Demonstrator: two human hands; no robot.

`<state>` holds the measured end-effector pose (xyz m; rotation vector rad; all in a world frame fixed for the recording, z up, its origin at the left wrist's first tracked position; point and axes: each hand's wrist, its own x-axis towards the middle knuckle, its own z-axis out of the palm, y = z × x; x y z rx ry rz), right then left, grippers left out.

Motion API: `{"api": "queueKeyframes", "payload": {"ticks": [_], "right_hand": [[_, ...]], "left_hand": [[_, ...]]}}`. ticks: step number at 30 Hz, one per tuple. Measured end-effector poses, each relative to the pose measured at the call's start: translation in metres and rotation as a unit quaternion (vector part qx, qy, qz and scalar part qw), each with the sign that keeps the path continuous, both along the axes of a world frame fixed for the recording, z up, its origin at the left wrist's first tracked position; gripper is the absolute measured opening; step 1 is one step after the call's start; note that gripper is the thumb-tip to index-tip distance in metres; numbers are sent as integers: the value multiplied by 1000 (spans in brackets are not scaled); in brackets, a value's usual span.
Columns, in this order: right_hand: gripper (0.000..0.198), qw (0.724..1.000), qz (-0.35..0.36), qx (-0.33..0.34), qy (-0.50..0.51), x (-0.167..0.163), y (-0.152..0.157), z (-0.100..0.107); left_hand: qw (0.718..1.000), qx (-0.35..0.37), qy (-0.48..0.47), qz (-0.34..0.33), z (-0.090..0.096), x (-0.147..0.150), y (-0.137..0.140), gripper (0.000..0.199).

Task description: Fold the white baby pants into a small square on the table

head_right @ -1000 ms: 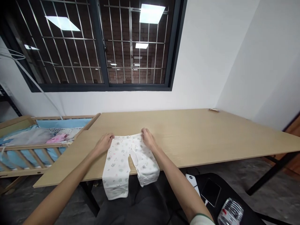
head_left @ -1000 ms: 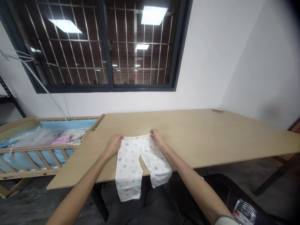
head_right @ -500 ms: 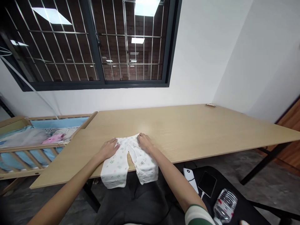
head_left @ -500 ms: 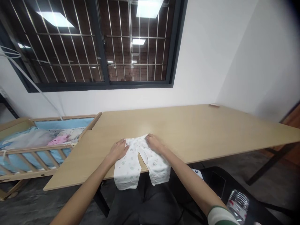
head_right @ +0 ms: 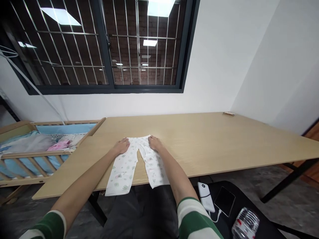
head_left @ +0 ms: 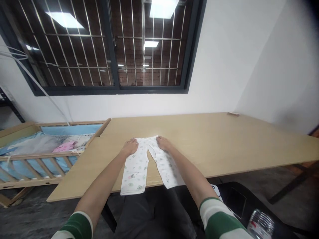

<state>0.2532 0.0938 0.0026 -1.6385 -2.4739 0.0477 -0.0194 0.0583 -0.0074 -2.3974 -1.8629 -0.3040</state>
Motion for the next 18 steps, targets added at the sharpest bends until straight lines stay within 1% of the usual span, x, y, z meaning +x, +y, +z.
{"api": "queueKeyframes", "payload": {"ticks": [4,6,8,10,12,16,18], "right_hand": [[27,999,-28,-12,15,-6,20,3],[27,998,-50,-14,33,-8,32,6],[35,995,-81,-9,59,-8,45,10],[45,989,-116,-4,87,-8,56,12],[48,983,-146,-12,109,-7,65,13],[40,974,-175,-52,132,-7,70,12],[34,972,-180,-64,140,-7,69,12]], "left_hand": [[1000,3,-12,-4,19,4,4,40],[1000,5,-21,-14,32,15,-1,41],[999,4,-31,-33,43,34,-14,40],[997,-7,-42,-67,49,58,-37,34],[990,-38,-52,-122,50,84,-67,35],[962,-120,-70,-234,46,124,-134,41],[955,-130,-87,-251,47,135,-158,45]]}}
